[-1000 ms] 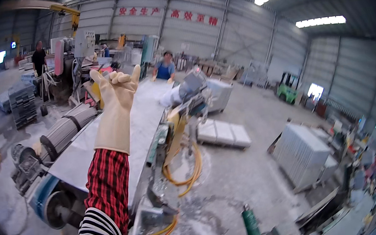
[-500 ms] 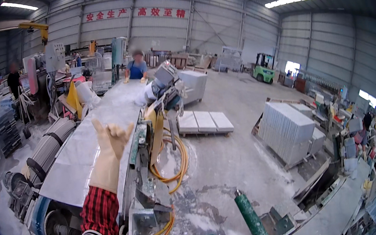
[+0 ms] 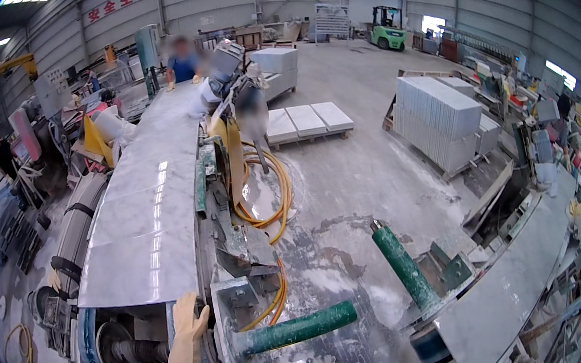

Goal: The person puts on gloves and positions a large stone slab on a conveyor machine. They operate the machine controls to cut the slab and then remove the cut pieces from the conveyor. The person repeats this process with additional slabs.

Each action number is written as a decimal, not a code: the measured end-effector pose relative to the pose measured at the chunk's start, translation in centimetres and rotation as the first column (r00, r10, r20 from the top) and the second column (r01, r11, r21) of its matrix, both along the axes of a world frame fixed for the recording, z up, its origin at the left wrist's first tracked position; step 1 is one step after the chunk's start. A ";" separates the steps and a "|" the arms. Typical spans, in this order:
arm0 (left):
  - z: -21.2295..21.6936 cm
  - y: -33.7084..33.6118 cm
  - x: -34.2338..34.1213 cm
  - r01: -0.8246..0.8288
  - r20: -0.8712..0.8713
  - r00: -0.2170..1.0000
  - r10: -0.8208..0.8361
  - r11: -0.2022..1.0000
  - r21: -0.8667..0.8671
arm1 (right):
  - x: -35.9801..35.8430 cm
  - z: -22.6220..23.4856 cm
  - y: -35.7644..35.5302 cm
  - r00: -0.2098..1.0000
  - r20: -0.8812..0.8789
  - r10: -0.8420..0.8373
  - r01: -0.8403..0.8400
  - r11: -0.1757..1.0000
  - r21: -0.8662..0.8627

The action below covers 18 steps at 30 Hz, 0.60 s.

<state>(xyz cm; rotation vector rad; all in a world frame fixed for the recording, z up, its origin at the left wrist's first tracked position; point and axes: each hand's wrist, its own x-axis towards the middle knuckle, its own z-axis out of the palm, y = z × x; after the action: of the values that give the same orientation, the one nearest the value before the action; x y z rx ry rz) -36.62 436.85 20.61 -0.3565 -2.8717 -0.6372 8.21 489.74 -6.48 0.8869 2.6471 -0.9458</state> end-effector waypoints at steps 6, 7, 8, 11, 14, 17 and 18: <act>-6.9 -3.1 1.5 -0.120 -0.225 0.970 0.089 0.985 -0.127 | -1.7 2.8 -2.2 0.891 0.121 -0.437 0.450 0.817 -0.361; -7.3 -3.1 1.7 -0.142 -0.227 0.968 0.111 0.982 -0.124 | -1.7 3.0 -2.5 0.882 0.131 -0.453 0.467 0.801 -0.373; -7.5 -2.5 1.6 -0.155 -0.231 0.965 0.125 0.981 -0.116 | -1.5 3.3 -2.7 0.870 0.131 -0.475 0.486 0.785 -0.383; -7.7 -1.7 1.7 -0.168 -0.273 0.953 0.131 0.979 -0.117 | -1.8 3.9 -2.9 0.847 0.147 -0.510 0.523 0.753 -0.400; -7.3 -2.1 2.0 -0.177 -0.283 0.949 0.141 0.979 -0.104 | -3.0 4.3 -2.8 0.844 0.150 -0.516 0.525 0.736 -0.427; -7.2 -1.7 2.0 -0.165 -0.287 0.949 0.133 0.982 -0.091 | -3.2 5.2 -2.8 0.828 0.147 -0.542 0.544 0.710 -0.447; -7.1 -1.6 2.0 -0.164 -0.295 0.947 0.130 0.982 -0.094 | -3.1 5.3 -2.8 0.823 0.146 -0.549 0.548 0.701 -0.456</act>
<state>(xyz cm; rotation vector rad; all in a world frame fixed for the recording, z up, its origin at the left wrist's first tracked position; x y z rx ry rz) -34.63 435.23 13.52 -0.2259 -2.6296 -0.3565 5.11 486.89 -1.22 1.5601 1.9784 -1.6396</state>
